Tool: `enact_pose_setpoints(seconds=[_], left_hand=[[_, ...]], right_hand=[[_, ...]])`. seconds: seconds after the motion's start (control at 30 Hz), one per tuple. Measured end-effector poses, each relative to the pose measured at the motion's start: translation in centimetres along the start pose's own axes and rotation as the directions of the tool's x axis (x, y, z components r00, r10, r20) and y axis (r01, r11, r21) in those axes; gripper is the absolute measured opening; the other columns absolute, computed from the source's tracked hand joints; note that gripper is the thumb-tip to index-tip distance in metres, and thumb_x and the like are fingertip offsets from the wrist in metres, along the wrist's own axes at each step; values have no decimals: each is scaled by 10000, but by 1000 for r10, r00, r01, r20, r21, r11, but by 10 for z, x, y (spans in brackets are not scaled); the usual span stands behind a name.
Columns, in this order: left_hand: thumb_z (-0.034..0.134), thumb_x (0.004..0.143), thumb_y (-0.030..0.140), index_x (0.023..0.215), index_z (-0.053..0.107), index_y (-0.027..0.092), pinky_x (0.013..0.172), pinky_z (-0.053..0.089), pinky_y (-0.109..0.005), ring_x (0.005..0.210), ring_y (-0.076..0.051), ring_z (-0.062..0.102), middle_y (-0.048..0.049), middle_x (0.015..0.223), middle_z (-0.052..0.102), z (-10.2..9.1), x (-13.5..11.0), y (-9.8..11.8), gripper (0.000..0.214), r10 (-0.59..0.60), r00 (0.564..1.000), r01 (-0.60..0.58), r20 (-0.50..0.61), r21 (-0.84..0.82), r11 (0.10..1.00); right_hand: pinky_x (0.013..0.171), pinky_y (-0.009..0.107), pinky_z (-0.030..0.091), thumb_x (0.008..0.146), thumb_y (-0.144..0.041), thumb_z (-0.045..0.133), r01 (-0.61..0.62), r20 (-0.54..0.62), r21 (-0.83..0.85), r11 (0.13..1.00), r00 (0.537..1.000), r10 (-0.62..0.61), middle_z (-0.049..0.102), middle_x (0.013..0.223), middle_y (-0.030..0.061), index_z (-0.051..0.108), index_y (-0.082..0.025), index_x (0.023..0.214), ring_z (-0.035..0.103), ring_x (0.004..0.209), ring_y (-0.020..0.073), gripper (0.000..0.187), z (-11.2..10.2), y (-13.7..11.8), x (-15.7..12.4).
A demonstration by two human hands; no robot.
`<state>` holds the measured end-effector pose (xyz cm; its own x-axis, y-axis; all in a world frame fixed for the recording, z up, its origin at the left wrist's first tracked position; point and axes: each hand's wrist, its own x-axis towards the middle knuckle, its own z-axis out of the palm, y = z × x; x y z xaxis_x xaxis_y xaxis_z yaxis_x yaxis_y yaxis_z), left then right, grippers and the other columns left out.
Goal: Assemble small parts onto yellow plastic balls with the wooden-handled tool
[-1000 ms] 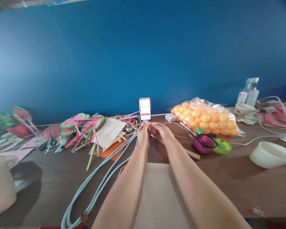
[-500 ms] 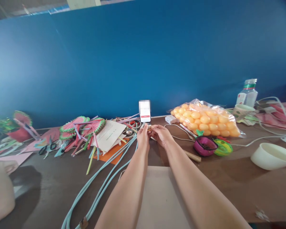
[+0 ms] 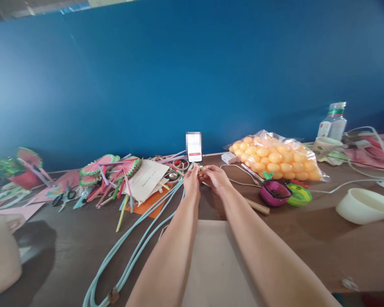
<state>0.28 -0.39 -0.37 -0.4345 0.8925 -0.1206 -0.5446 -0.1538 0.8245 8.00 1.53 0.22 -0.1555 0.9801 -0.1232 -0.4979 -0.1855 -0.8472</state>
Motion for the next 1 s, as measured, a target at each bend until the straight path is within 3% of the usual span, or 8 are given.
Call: enact_pose_setpoints(seconds=[0.17,0.33,0.43,0.5,0.57,0.7,0.87,1.0], left_hand=[[771,675,423,766,622,112,533,444,-229,554,-119,578,-44,664,627,0,0,0,356,27,999,-26,18,-29,999],[752,708,436,840,639,114,532,451,-207,562,-101,571,-35,677,613,-1,3,-1,366,-46,999,45,-19,-66,997],[700,772,430,837,631,129,550,470,-199,566,-93,572,-45,698,618,-1,6,2,316,-132,987,122,-89,-109,986],[654,815,430,827,620,140,556,475,-189,574,-88,575,-56,727,631,-1,7,4,292,-181,974,163,-137,-134,977],[618,844,427,820,615,145,539,465,-177,568,-80,568,-59,742,635,-1,8,6,284,-204,965,180,-165,-145,973],[598,865,393,836,621,141,508,448,-162,540,-64,545,-57,755,638,-3,7,8,254,-173,969,149,-177,-140,979],[610,862,338,852,622,138,524,473,-164,573,-74,578,-65,777,640,-5,6,7,201,-166,971,137,-169,-173,975],[624,852,252,866,610,159,562,498,-171,606,-85,602,-36,744,624,-4,8,7,95,-147,966,98,-211,-226,969]], right_hand=[[469,211,504,614,-125,764,1,-9,-25,1000,1000,-1,545,493,-26,565,-179,629,530,483,93,206,0,1,1],[482,202,494,633,-152,742,-21,6,-29,999,1000,21,536,510,-31,574,-181,640,480,479,74,170,-2,-1,-1],[535,242,510,679,-188,707,-1,-96,-197,980,995,-19,570,593,-16,593,-197,694,500,526,88,115,-7,-7,-1],[615,292,519,676,-201,718,64,-151,-472,879,977,-151,617,711,20,593,-212,707,577,661,141,129,-12,-12,-3],[740,366,507,642,-206,755,77,-135,-751,656,954,-266,644,853,69,594,-214,719,620,866,226,179,-16,-17,-7],[893,495,420,552,-172,820,-33,-88,-964,263,976,-200,651,1018,167,620,-183,742,576,1096,361,276,-21,-18,-14],[865,445,436,629,-150,761,-41,-60,-986,164,992,-111,676,971,146,648,-187,773,605,1021,319,187,-23,-7,-14],[874,414,426,769,-179,637,-25,-35,-999,44,967,-253,610,1113,191,640,-169,1010,558,1072,315,241,-18,-9,-16]])
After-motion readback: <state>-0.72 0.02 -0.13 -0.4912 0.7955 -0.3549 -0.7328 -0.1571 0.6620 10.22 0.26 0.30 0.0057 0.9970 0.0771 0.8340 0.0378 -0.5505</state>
